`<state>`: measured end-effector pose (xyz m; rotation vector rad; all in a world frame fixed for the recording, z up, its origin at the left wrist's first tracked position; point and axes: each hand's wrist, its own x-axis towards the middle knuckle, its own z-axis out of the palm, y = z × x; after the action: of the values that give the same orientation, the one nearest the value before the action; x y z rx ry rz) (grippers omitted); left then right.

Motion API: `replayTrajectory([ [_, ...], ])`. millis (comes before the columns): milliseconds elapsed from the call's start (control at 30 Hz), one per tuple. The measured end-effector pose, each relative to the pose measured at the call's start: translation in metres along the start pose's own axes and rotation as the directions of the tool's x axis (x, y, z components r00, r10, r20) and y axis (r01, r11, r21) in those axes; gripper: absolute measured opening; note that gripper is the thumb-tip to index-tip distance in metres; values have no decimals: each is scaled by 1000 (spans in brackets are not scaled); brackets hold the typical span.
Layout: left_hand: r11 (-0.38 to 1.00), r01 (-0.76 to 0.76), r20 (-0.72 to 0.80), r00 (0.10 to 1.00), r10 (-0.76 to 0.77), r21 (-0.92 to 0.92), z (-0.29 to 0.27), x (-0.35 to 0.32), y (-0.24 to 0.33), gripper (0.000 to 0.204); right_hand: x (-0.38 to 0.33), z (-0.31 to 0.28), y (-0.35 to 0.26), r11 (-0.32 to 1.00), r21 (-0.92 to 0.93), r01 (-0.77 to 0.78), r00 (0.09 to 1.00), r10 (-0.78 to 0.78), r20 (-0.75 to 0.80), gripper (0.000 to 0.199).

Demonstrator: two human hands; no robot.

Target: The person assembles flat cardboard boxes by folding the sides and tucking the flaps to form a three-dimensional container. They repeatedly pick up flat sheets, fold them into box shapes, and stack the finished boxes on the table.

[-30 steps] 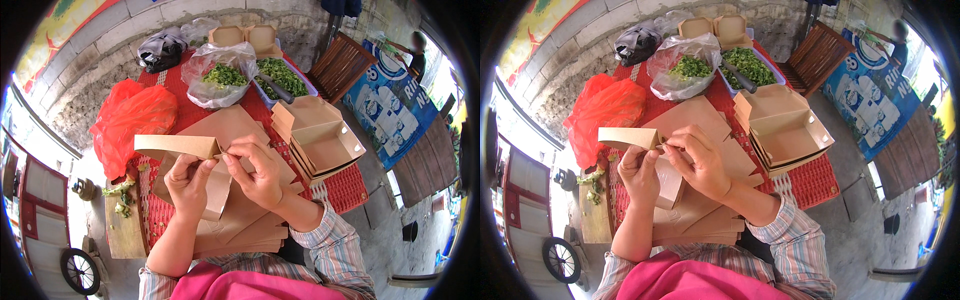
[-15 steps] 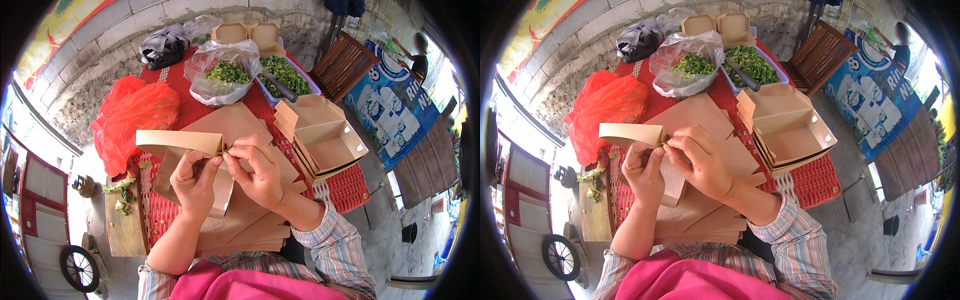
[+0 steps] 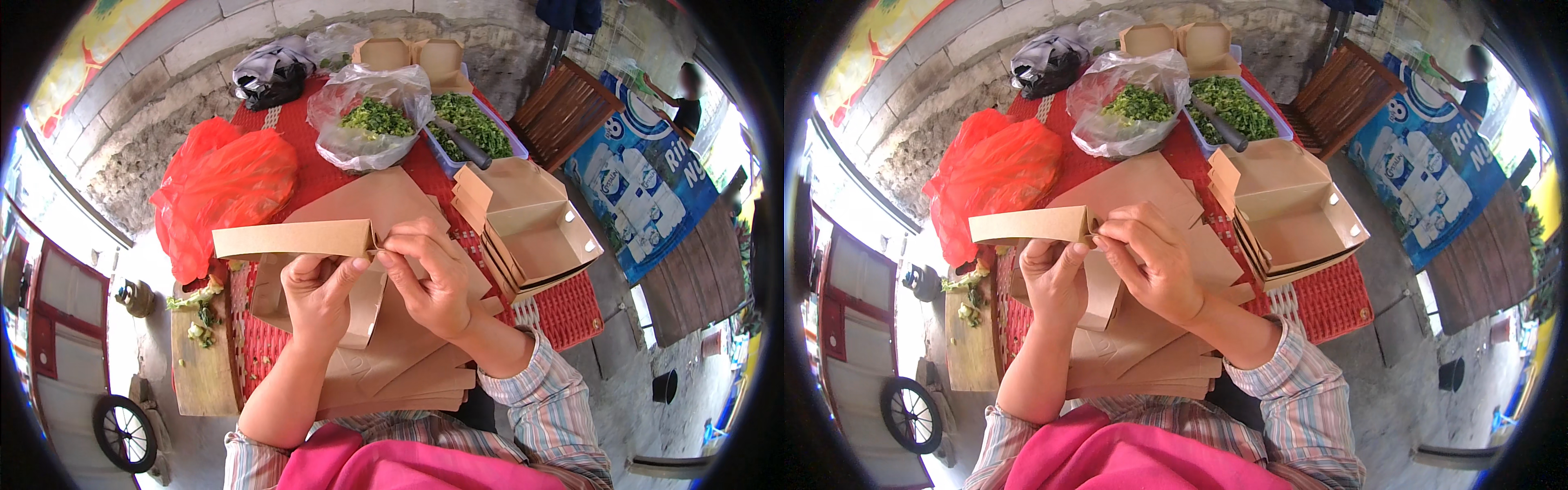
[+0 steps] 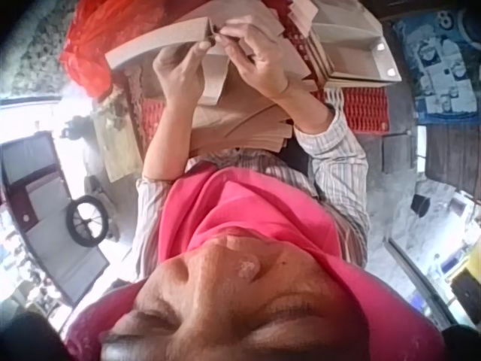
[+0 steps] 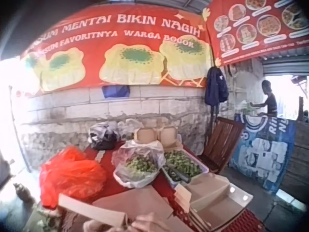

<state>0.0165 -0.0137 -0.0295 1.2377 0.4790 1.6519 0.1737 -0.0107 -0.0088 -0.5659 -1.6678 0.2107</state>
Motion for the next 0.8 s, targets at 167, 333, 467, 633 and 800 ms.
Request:
replayTrajectory([
  [167, 1000, -8, -47, 999, 8, -6, 6, 3, 3, 17, -1, 2, -3, 998, -52, 38, 999, -37, 12, 18],
  [333, 999, -46, -73, 996, 47, 6, 9, 4, 7, 14, 2, 1, -6, 998, 35, -52, 998, 53, -24, 20],
  [467, 993, -80, -51, 995, 85, 85, 6, 2, 5, 11, 1, -2, -9, 998, 26, -63, 998, 62, 21, 20],
  [633, 985, -106, -38, 993, 112, 139, 15, 0, 5, 11, -3, 1, 3, 994, 54, -94, 994, 90, 69, 16],
  [800, 971, -49, 45, 998, 40, 233, -1, 0, 5, 19, 4, 6, 17, 999, -29, 32, 999, -31, 8, 29],
])
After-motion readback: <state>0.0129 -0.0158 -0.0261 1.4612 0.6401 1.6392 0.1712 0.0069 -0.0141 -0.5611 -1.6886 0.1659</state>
